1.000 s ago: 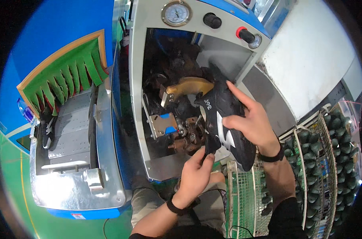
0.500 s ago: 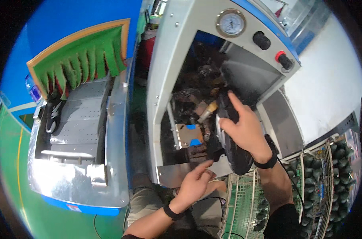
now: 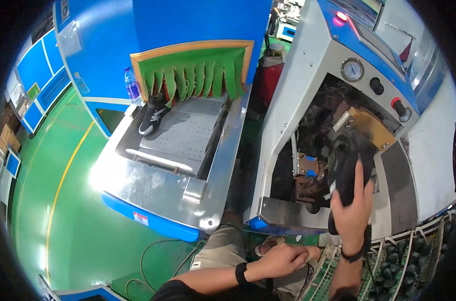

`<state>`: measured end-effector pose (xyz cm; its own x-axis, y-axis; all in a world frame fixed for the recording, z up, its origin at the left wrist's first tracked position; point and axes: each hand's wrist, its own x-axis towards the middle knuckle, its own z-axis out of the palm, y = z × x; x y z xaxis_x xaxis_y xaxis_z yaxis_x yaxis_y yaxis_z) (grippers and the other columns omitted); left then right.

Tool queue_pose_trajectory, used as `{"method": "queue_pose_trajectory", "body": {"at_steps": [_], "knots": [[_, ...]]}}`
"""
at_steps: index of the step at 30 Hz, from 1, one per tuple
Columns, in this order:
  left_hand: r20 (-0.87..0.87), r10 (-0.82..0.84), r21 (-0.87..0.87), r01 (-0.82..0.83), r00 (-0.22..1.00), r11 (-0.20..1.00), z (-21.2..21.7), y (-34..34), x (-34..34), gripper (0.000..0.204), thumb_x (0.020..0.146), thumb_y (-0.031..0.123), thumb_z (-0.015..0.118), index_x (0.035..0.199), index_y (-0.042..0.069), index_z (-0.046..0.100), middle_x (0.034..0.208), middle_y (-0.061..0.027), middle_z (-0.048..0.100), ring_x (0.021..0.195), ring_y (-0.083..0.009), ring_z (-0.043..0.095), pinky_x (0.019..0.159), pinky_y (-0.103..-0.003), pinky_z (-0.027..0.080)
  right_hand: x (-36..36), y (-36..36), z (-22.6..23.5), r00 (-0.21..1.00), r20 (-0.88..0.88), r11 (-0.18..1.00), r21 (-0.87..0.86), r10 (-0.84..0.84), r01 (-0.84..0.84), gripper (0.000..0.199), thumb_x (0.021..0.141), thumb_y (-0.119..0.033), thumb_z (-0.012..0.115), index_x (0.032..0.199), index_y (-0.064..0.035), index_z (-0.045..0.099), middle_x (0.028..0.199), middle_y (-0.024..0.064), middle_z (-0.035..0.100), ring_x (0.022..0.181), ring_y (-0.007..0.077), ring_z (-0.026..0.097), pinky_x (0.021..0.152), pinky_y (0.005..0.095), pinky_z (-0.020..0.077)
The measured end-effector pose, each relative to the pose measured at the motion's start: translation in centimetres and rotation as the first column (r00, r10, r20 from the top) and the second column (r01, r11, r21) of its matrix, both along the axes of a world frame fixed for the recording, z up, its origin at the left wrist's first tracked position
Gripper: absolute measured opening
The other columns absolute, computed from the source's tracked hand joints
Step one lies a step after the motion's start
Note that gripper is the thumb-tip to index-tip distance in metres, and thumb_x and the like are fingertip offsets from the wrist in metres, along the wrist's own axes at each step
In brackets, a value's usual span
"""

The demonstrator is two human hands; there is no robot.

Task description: The operator is performing a series of steps in a shoe manufacturing process, including using a machine to mold or press the shoe upper/sole and organizing green shoe lasts.

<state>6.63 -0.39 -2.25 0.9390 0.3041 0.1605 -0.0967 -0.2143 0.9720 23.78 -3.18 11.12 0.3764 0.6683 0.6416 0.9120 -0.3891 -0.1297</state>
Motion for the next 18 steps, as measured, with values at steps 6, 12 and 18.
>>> {"method": "queue_pose_trajectory", "body": {"at_steps": [6, 12, 18], "knots": [[0.197, -0.210, -0.920, 0.255, 0.958, 0.298, 2.0, 0.9, -1.5, 0.074, 0.104, 0.060, 0.046, 0.157, 0.011, 0.030, 0.117, -0.0078, 0.064, 0.103, -0.0188, 0.066, 0.086, -0.032, 0.053, -5.4, -12.8, -3.8, 0.988, 0.043, 0.981, -0.126, 0.151, -0.145, 0.069, 0.069, -0.015, 0.082, 0.136, -0.0188, 0.062, 0.134, 0.0348, 0.049, 0.110, 0.0543, 0.060, 0.087, 0.0565, 0.0535], [-0.121, -0.346, -0.970, -0.036, 0.930, 0.242, -1.3, -0.4, -1.9, 0.050, 0.104, 0.048, 0.052, 0.137, 0.010, 0.057, 0.112, -0.0021, 0.068, 0.095, -0.0117, 0.064, 0.081, -0.030, 0.054, -5.1, -13.5, -1.1, 0.497, -0.803, 0.817, -0.021, 0.330, -0.576, 0.083, 0.077, -0.026, 0.086, 0.151, -0.0190, 0.048, 0.136, 0.0221, 0.053, 0.113, 0.0342, 0.065, 0.092, 0.0453, 0.0559], [-0.587, -0.068, -0.171, -0.041, 0.807, 0.984, 4.5, 1.3, -5.8, 0.048, 0.098, 0.047, 0.059, 0.101, 0.000, 0.067, 0.078, -0.0153, 0.069, 0.076, -0.0291, 0.069, 0.071, -0.041, 0.051, 1.0, -2.1, -2.9, -0.614, -0.504, 0.756, 0.603, 0.608, 0.253, 0.054, 0.098, -0.017, 0.064, 0.144, 0.0031, 0.043, 0.129, 0.0250, 0.060, 0.109, 0.0413, 0.068, 0.087, 0.0497, 0.0608]]}}
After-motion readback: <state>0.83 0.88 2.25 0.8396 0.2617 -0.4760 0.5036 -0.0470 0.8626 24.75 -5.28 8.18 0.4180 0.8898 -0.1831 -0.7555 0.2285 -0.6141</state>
